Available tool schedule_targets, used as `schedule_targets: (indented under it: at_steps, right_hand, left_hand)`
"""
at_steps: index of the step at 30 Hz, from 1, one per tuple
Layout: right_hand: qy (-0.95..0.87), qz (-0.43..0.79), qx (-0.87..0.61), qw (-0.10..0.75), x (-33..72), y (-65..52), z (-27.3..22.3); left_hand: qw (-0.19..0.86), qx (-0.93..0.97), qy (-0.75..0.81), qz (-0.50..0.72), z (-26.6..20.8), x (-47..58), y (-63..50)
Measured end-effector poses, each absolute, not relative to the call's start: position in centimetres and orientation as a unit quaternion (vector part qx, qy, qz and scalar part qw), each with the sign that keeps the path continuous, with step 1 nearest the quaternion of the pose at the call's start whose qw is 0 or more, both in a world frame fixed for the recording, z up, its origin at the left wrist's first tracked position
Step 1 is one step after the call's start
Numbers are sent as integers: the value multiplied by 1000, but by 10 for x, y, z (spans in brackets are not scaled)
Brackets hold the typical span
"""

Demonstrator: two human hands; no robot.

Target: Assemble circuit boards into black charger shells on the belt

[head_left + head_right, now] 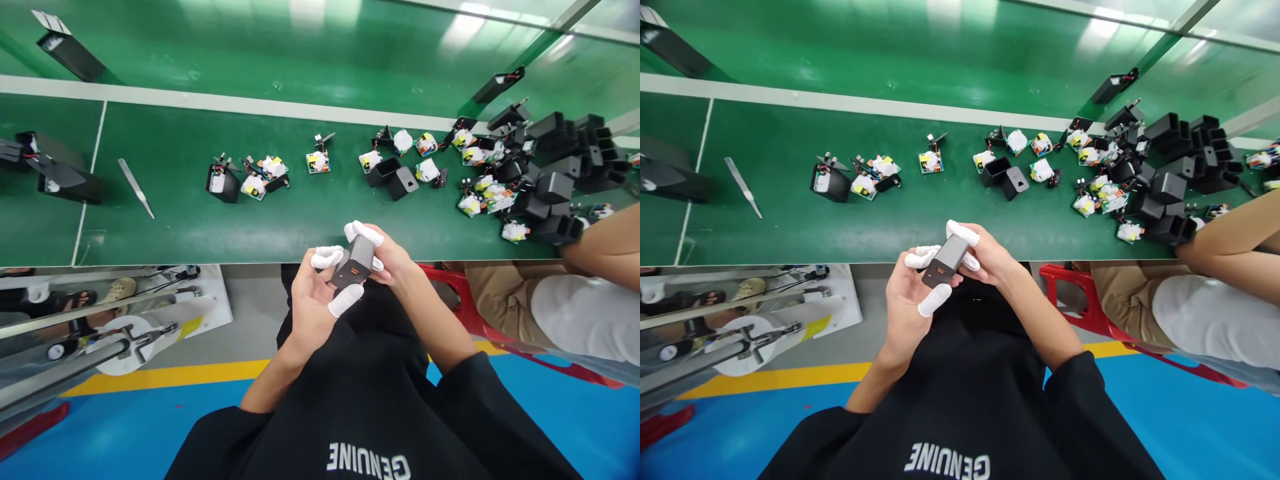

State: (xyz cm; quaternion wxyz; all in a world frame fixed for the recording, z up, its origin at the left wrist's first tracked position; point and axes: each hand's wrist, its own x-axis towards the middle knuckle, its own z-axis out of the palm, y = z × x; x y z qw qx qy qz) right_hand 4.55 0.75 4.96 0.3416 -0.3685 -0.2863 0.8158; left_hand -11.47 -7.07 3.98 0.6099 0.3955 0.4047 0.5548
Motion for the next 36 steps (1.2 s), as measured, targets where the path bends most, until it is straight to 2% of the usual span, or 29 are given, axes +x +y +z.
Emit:
schedule_targets:
  at_steps: [5,9,12,15,20,22,24,27,30,33,36]
  right_hand:
    - [-272,848,-330,313,34,2,44]
    - [-260,871,-311,278,28,0,38]
    - [-265,882,-308,239,25,1,35]
    - [-262,888,-312,214,25,3,36]
    - [-280,865,-351,223,25,6,35]
    - [-315,831,-390,241,26,6,33]
    - [-368,779,-431,268,28,6,30]
    - [-449,663,-494,339,30,4,27]
    - [-502,580,-494,409,31,0,23]
    - [-526,557,-474,435,30,-1,20]
    - [-567,517,-481,424,34,4,20]
  left_hand:
    - [498,420,451,609,45,-105,-74]
    - [298,497,485,655,43,-103,-68]
    - [181,552,507,637,42,-106,-64]
    - [130,573,519,621,43,-107,-62]
    - [112,568,527,622,36,-106,-60]
    - [124,546,538,630,31,-106,-58]
    - [183,496,562,636,29,-106,-54]
    - [365,351,588,630,32,-106,-45]
    - [513,209,545,630,36,-105,-31]
    - [553,153,520,633,35,-104,-20]
    - [562,131,519,630,29,-105,-13]
